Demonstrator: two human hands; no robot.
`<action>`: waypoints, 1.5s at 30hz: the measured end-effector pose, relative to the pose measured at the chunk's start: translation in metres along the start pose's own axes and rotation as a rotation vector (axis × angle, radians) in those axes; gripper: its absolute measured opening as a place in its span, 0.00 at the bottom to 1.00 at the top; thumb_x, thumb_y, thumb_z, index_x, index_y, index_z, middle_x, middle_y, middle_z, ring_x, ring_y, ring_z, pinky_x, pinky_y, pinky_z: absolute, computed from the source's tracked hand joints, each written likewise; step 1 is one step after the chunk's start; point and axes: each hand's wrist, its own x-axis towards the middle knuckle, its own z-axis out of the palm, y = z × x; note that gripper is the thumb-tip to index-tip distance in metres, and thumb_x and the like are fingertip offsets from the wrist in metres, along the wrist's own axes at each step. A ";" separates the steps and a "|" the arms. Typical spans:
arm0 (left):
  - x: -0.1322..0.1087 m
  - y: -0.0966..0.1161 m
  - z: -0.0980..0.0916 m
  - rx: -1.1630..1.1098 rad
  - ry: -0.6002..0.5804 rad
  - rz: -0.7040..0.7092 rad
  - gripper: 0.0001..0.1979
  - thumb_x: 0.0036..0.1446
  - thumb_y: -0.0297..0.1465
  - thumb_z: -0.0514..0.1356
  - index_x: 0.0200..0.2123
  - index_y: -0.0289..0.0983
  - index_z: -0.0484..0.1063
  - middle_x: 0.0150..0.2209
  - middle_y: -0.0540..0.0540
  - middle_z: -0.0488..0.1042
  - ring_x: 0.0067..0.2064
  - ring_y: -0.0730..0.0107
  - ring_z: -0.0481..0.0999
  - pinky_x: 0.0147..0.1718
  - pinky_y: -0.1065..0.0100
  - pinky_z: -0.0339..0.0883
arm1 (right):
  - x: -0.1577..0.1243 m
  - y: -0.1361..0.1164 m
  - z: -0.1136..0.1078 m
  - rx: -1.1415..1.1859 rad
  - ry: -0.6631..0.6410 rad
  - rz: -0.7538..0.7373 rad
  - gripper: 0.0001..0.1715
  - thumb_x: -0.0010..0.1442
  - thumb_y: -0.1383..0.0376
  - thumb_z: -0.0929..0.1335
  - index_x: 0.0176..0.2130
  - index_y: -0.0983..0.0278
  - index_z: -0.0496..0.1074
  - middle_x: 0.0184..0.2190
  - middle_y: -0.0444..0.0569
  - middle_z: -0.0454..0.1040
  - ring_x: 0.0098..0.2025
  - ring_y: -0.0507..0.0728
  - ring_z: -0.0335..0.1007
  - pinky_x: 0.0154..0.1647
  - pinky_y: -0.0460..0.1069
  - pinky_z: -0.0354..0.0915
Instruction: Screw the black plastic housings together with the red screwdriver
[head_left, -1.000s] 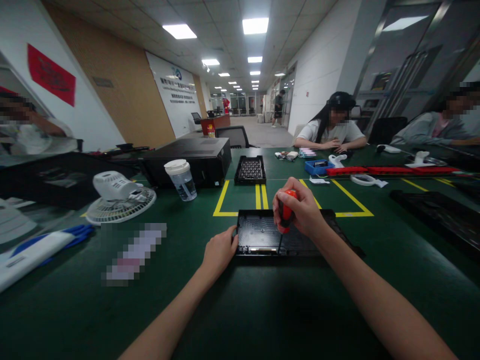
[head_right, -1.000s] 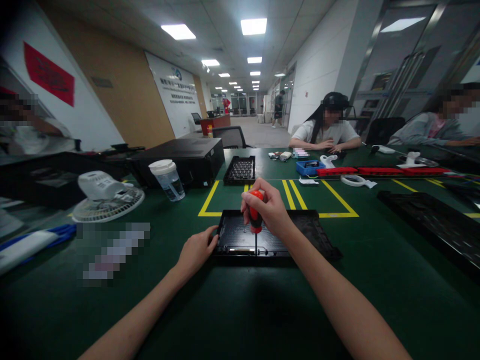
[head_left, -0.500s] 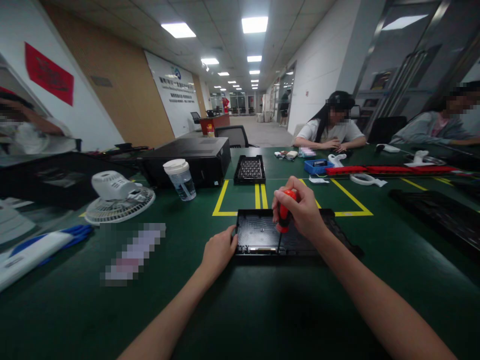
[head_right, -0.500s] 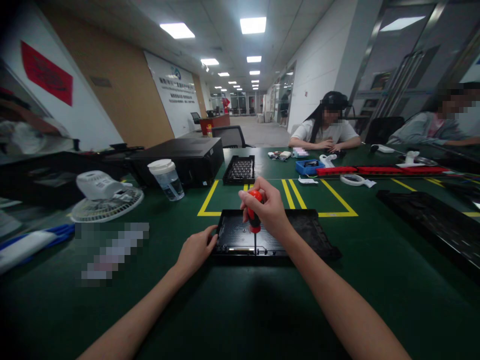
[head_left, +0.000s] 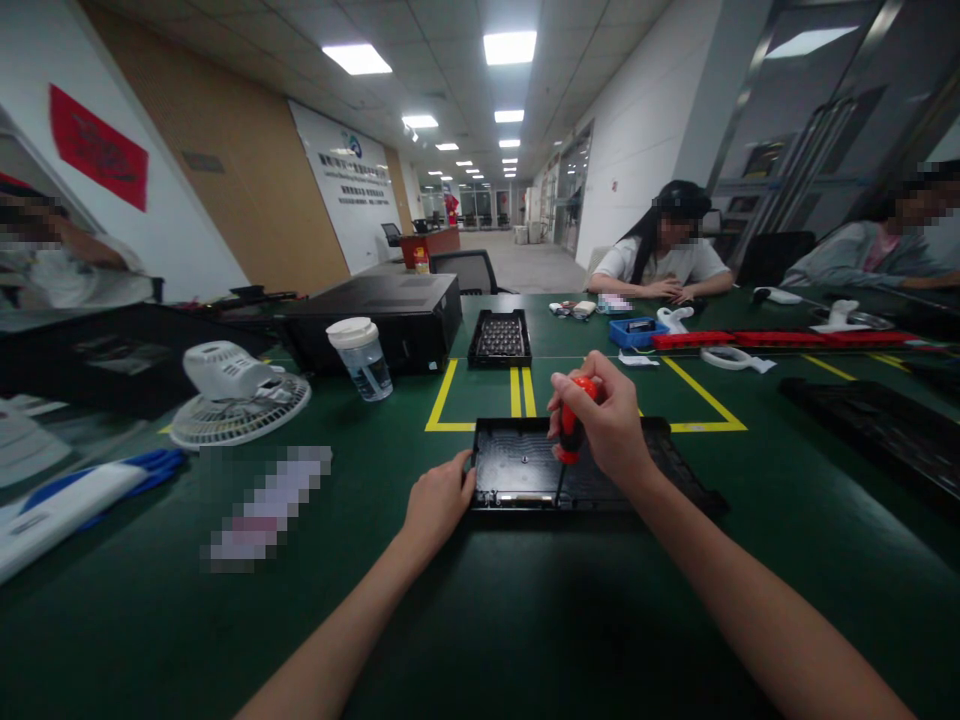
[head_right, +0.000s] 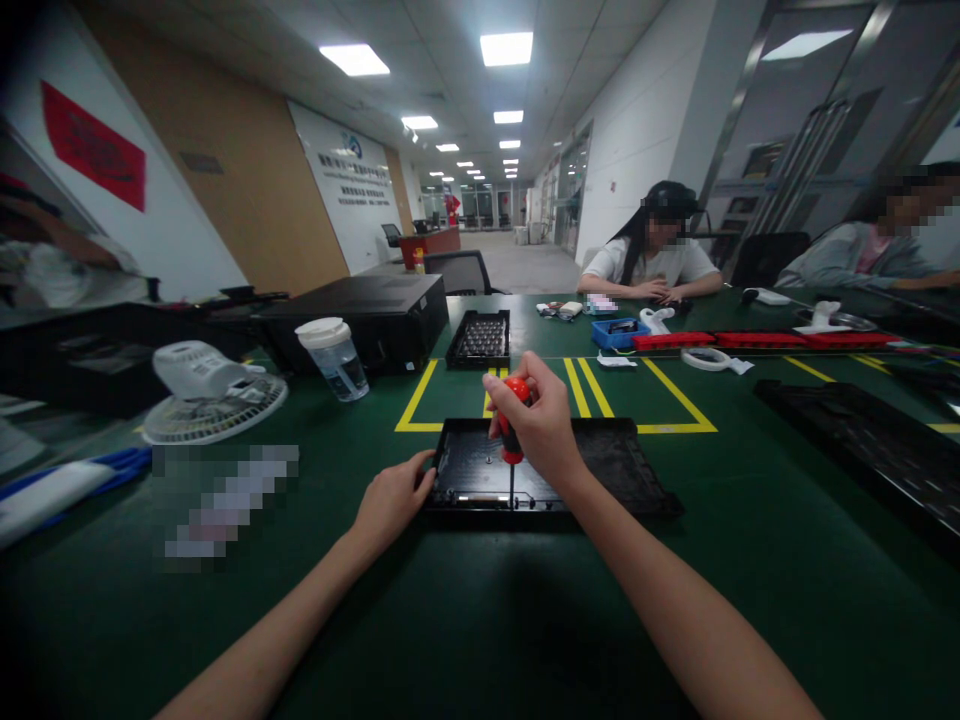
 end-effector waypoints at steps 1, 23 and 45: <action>0.000 0.000 0.000 0.000 -0.002 -0.004 0.20 0.59 0.38 0.46 0.53 0.42 0.60 0.37 0.45 0.75 0.37 0.67 0.75 0.36 0.69 0.65 | 0.000 0.000 0.000 -0.009 0.010 0.001 0.16 0.53 0.61 0.66 0.26 0.63 0.53 0.19 0.39 0.67 0.13 0.47 0.63 0.12 0.41 0.60; 0.001 -0.001 0.001 -0.012 0.004 0.012 0.20 0.59 0.38 0.46 0.53 0.42 0.60 0.40 0.45 0.75 0.38 0.67 0.75 0.36 0.69 0.66 | -0.011 0.001 0.009 -0.162 0.307 -0.049 0.15 0.54 0.59 0.65 0.26 0.62 0.55 0.20 0.39 0.63 0.14 0.46 0.60 0.09 0.40 0.55; 0.002 -0.005 0.005 0.005 0.013 0.021 0.20 0.59 0.39 0.46 0.53 0.42 0.60 0.38 0.44 0.75 0.37 0.66 0.75 0.36 0.68 0.65 | -0.004 0.012 0.004 0.339 -0.132 -0.015 0.16 0.57 0.63 0.55 0.28 0.67 0.66 0.19 0.43 0.63 0.15 0.48 0.58 0.12 0.43 0.53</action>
